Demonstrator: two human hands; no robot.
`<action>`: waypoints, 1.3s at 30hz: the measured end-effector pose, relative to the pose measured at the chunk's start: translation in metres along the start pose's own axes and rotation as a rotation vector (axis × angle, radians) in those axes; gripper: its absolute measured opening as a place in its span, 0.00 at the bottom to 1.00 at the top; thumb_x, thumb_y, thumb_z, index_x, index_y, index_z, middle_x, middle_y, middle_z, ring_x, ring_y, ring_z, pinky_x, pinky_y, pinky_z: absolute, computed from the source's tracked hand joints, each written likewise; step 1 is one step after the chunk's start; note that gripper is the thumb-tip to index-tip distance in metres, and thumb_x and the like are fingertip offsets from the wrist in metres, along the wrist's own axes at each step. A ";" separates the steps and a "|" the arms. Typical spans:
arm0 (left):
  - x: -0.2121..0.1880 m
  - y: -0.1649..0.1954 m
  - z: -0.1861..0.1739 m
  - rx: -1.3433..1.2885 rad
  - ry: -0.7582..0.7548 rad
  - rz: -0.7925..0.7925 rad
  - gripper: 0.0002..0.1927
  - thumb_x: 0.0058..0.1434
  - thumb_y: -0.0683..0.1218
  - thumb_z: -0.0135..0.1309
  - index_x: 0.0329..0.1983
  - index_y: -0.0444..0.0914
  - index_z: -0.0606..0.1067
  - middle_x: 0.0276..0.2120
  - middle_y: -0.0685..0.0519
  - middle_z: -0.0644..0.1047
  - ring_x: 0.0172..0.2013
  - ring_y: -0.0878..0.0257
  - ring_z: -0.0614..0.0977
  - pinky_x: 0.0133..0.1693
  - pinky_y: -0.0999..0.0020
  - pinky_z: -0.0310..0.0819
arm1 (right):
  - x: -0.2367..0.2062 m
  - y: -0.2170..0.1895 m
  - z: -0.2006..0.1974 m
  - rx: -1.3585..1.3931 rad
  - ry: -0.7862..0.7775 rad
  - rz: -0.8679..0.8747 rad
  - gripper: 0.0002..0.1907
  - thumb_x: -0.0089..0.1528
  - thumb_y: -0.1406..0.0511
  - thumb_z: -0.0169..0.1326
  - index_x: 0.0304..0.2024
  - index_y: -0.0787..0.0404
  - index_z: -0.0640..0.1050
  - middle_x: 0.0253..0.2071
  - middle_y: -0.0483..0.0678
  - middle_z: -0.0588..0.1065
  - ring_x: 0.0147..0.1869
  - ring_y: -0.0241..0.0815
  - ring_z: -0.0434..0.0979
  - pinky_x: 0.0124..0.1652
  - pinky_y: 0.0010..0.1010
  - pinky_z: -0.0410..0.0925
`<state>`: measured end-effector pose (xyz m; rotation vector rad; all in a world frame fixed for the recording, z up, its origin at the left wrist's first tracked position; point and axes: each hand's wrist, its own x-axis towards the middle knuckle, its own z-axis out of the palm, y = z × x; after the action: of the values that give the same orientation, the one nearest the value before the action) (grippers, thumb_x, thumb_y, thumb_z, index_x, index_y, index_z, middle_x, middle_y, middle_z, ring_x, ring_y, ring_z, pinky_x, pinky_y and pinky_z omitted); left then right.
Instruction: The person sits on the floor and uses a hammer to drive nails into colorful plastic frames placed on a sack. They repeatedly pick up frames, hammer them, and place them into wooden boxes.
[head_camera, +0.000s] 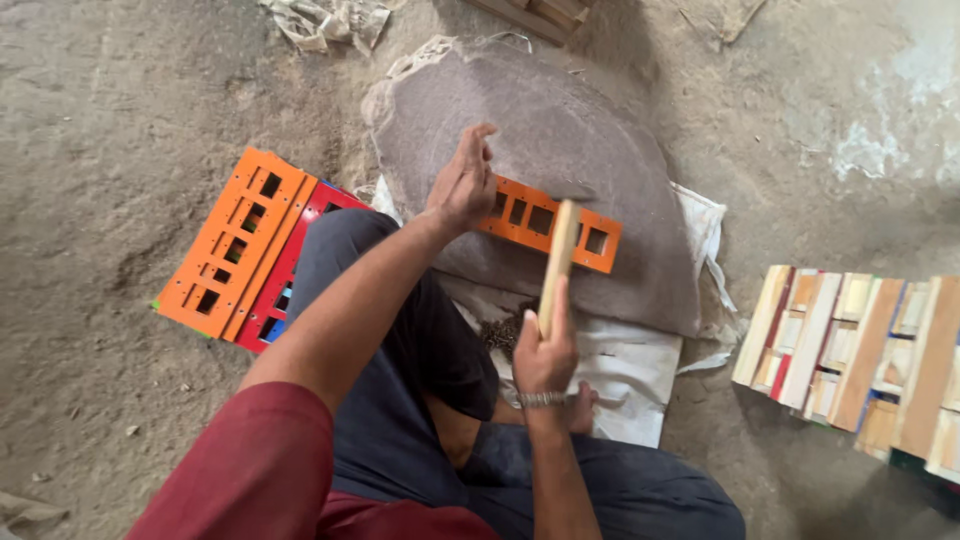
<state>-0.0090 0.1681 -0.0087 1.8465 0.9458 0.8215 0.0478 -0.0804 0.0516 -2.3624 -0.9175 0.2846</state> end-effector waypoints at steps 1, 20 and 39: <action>0.000 0.002 0.000 -0.017 -0.017 -0.014 0.29 0.62 0.34 0.46 0.66 0.41 0.58 0.44 0.44 0.72 0.39 0.49 0.80 0.42 0.52 0.77 | -0.004 0.008 -0.011 0.053 0.009 0.021 0.35 0.62 0.69 0.57 0.72 0.59 0.65 0.44 0.59 0.82 0.32 0.44 0.82 0.27 0.34 0.76; -0.037 0.082 -0.028 0.589 -0.387 -0.220 0.49 0.52 0.66 0.70 0.63 0.36 0.60 0.54 0.38 0.74 0.50 0.46 0.79 0.48 0.52 0.78 | -0.024 0.036 -0.065 0.744 0.045 0.616 0.42 0.61 0.73 0.55 0.76 0.52 0.58 0.28 0.45 0.73 0.20 0.30 0.68 0.16 0.24 0.64; 0.036 0.083 0.017 1.202 -0.859 0.596 0.46 0.49 0.50 0.69 0.68 0.38 0.59 0.62 0.45 0.67 0.66 0.50 0.64 0.68 0.50 0.51 | -0.019 0.063 -0.052 1.041 0.021 0.692 0.42 0.60 0.73 0.53 0.76 0.51 0.57 0.25 0.45 0.71 0.19 0.31 0.66 0.15 0.25 0.62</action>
<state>0.0451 0.1649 0.0659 3.1695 0.2460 -0.4603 0.0881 -0.1538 0.0559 -1.5739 0.1440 0.7764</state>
